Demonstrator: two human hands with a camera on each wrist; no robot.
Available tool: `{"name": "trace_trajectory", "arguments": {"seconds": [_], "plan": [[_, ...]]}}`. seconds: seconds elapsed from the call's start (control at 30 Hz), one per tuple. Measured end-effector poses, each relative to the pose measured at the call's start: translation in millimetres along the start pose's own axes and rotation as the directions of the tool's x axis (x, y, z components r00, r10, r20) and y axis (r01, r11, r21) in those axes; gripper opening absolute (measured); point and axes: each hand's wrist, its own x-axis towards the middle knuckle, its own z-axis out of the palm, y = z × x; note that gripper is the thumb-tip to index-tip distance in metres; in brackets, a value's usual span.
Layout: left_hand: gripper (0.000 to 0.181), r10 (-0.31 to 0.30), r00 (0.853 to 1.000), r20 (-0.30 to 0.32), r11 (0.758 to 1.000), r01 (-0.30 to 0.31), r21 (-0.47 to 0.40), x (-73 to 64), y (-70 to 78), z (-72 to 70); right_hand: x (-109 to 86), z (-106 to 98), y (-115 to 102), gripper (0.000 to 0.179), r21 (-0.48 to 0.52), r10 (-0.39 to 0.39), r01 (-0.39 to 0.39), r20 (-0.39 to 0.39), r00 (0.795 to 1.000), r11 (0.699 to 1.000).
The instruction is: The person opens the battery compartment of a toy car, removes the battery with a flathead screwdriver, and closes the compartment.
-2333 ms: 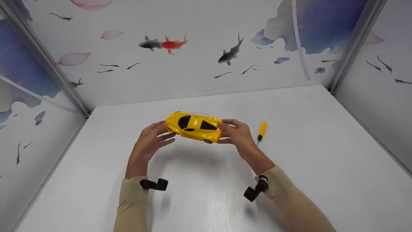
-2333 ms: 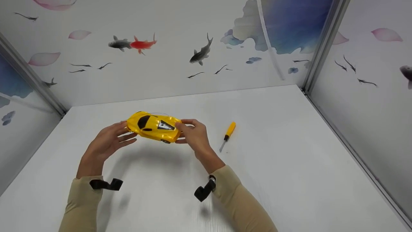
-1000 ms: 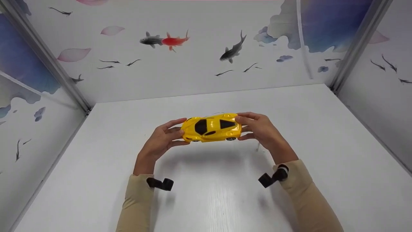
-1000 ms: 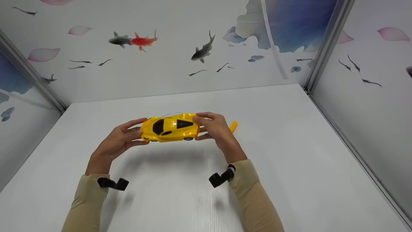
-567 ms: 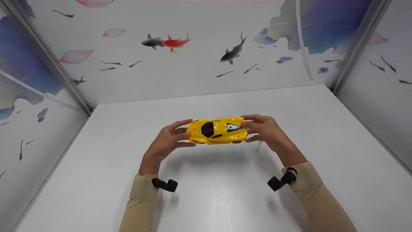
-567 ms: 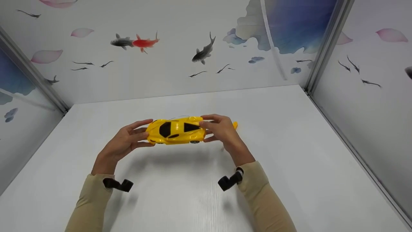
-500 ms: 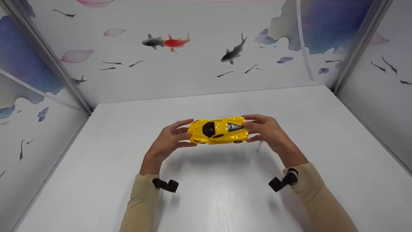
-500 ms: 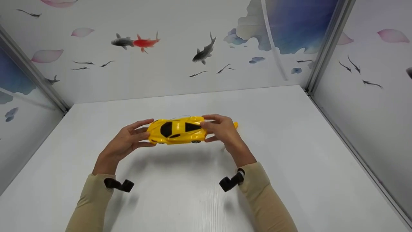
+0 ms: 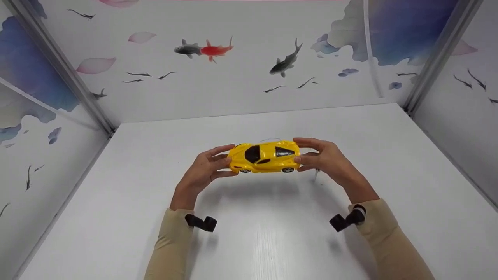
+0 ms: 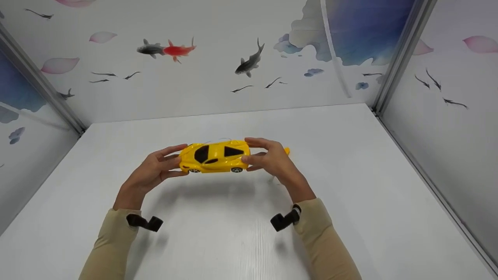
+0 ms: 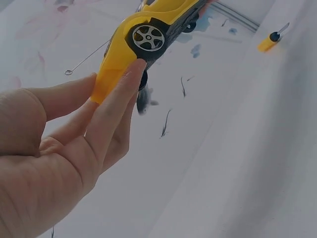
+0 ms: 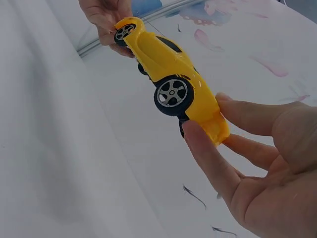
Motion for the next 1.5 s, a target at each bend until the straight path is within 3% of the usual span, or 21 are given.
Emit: {"name": "trace_trajectory", "arguments": {"seconds": [0.17,0.33,0.6,0.77,1.0,1.13,1.5], "plan": [[0.052,-0.009,1.0,-0.007,0.998,0.009,-0.056,-0.1,0.3,-0.6,-2.1,-2.7,-2.8,0.076,-0.048,-0.042,0.044,0.043,0.998,0.998],[0.051,-0.022,1.0,-0.012,0.998,0.021,-0.057,1.9,-1.8,-0.6,-3.3,-1.0,-5.0,0.071,-0.134,-0.035,0.039,0.034,0.999,0.99],[0.051,0.022,1.0,0.009,0.999,-0.022,0.024,1.1,-2.4,-1.0,-4.7,-2.2,-5.2,0.065,-0.155,-0.021,0.024,0.02,1.0,0.988],[0.053,0.071,0.995,0.064,0.994,-0.075,0.077,1.1,-3.6,-2.9,-5.1,-7.2,-2.9,0.064,-0.156,-0.007,0.012,0.03,1.0,0.988],[0.054,0.094,0.989,0.118,0.983,-0.111,0.147,3.1,-5.5,-4.3,-5.5,-12.1,-1.0,0.064,-0.164,0.012,-0.006,0.033,0.999,0.986],[0.06,0.083,0.988,0.132,0.977,-0.107,0.185,2.6,-5.0,-3.3,-6.4,-13.3,0.5,0.066,-0.152,0.025,-0.02,0.026,0.999,0.988],[0.06,0.042,0.996,0.083,0.943,-0.067,0.325,2.1,-4.5,1.8,-5.4,-14.8,3.8,0.066,-0.116,0.033,-0.032,0.006,0.999,0.993]]}}
